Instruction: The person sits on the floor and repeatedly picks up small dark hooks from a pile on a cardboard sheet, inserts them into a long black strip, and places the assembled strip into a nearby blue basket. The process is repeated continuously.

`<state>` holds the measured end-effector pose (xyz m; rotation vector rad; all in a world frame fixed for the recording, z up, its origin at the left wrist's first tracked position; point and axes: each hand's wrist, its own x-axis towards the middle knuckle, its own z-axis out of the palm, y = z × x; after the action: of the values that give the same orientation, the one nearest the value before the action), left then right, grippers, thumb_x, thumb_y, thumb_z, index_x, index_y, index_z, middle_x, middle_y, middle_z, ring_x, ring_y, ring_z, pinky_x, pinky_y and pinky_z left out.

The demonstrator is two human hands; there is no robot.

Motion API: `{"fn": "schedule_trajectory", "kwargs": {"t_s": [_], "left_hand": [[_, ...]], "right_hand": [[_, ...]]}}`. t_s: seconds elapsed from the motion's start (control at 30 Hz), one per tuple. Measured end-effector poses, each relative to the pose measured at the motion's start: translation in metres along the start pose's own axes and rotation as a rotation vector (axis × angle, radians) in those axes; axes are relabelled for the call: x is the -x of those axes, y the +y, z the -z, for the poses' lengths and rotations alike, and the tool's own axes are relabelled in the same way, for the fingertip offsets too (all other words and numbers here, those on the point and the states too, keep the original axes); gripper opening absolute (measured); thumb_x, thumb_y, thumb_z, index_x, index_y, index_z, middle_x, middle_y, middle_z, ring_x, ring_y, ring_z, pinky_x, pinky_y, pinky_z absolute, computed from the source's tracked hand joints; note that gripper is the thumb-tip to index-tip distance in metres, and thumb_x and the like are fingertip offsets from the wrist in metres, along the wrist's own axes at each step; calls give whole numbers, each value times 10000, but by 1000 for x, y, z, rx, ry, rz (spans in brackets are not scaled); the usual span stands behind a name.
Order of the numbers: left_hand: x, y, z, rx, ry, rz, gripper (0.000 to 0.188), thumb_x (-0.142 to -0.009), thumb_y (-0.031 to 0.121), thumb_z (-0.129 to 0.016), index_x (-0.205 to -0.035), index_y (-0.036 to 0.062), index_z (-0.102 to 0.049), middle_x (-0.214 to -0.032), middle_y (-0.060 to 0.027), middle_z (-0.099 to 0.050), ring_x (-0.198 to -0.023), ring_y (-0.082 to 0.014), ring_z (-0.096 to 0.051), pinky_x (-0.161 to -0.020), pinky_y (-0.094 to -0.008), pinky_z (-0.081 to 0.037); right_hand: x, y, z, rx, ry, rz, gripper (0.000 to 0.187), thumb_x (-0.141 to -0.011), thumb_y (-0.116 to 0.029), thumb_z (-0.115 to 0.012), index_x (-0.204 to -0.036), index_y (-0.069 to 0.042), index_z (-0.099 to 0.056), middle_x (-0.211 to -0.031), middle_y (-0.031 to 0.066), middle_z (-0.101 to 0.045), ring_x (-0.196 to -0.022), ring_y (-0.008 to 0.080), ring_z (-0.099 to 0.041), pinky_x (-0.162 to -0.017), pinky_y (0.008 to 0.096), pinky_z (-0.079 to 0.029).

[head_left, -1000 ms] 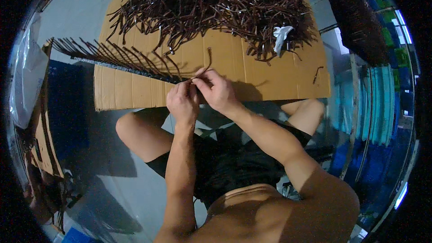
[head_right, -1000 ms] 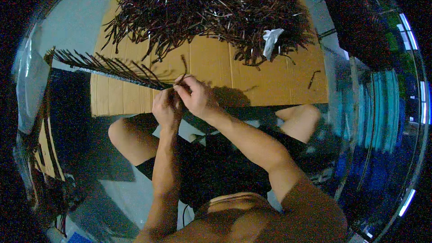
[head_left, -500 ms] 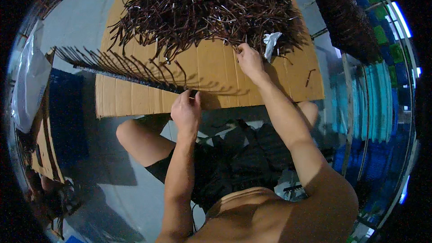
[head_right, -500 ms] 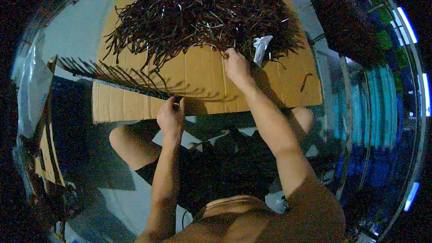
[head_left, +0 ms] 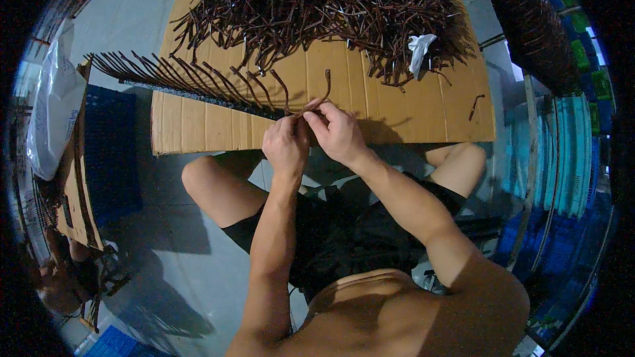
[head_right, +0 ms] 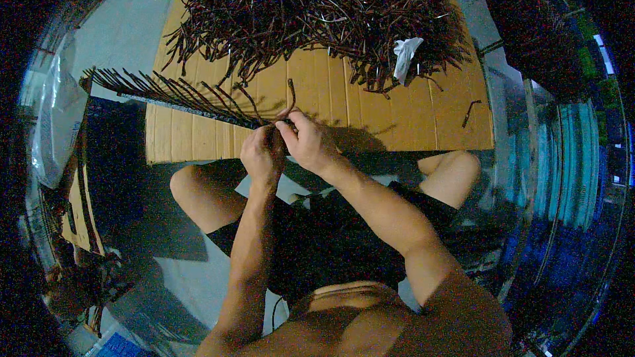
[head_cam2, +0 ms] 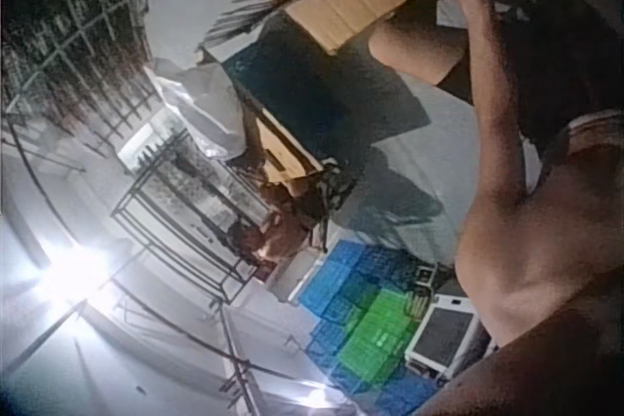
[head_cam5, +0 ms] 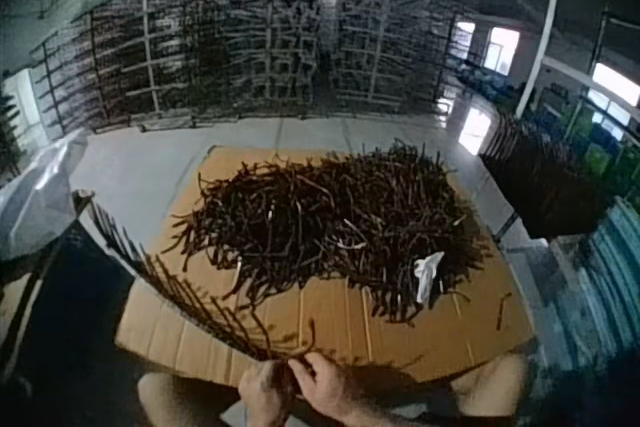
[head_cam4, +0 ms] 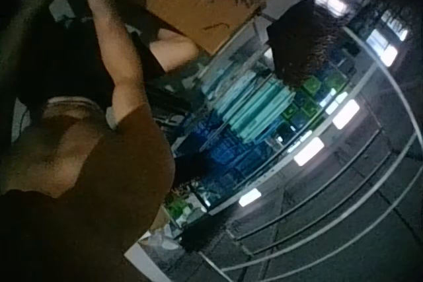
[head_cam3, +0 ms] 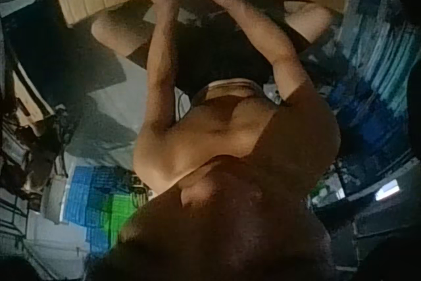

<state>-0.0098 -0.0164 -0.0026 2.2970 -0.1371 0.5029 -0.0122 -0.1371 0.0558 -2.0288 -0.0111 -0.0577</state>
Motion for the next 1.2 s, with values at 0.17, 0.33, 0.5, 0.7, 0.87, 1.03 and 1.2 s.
{"fn": "schedule_trajectory", "kwargs": {"t_s": [0.17, 0.33, 0.5, 0.7, 0.87, 1.03, 1.2], "left_hand": [[-2, -1, -1, 4, 5, -28, 105, -804, 157, -665, -793, 56, -637, -753, -121, -639, -686, -323, -606, -619, -396, -481], [0, -2, 0, -17, 3, -35, 75, -786, 139, -646, -794, 66, -631, -733, -106, -628, -673, -303, -596, -612, -391, -459], [0, -1, 1, -52, -4, -43, 94, -769, 131, -658, -784, 54, -607, -725, -131, -614, -677, -335, -597, -588, -409, -467], [1, 7, 9, -304, -85, 100, 183, -805, 279, -695, -823, 99, -665, -713, -79, -660, -695, -273, -638, -622, -380, -500], [3, 20, 14, 42, -107, 102, 199, -813, 275, -691, -814, 80, -651, -690, -86, -652, -650, -279, -633, -606, -378, -498], [6, 23, -1, -76, -94, 24, 224, -798, 261, -714, -882, 57, -674, -716, -117, -662, -666, -303, -643, -604, -387, -509], [8, 24, 6, -118, -66, 95, 230, -812, 282, -701, -901, 81, -635, -723, -119, -655, -671, -312, -636, -595, -388, -500]], "right_hand": [[1, 25, -13, -110, 83, 39, 185, -939, -128, -541, -1050, 18, -568, -873, 119, -674, -804, 176, -670, -696, 281, -518], [4, 18, -12, -105, 105, 25, 183, -932, -142, -551, -1031, 6, -592, -855, 121, -676, -794, 201, -677, -687, 288, -517], [4, 6, -11, 6, 83, 45, 175, -899, -171, -579, -966, -14, -619, -890, 184, -662, -798, 345, -654, -668, 379, -522], [-36, 36, 16, -140, -304, -53, 243, -864, -188, -615, -1035, -19, -644, -924, 136, -681, -875, 208, -649, -771, 307, -503], [-78, 72, 82, 540, 316, -203, 267, -853, -249, -633, -990, -40, -538, -851, 168, -664, -803, 363, -642, -704, 439, -505], [-81, 104, 76, 485, 341, -191, 345, -784, -187, -706, -987, -38, -471, -771, 168, -611, -719, 359, -614, -631, 452, -474], [-43, 56, 58, 246, 72, -365, 283, -847, -196, -660, -1003, -49, -476, -778, 135, -588, -724, 298, -590, -667, 414, -470]]}}
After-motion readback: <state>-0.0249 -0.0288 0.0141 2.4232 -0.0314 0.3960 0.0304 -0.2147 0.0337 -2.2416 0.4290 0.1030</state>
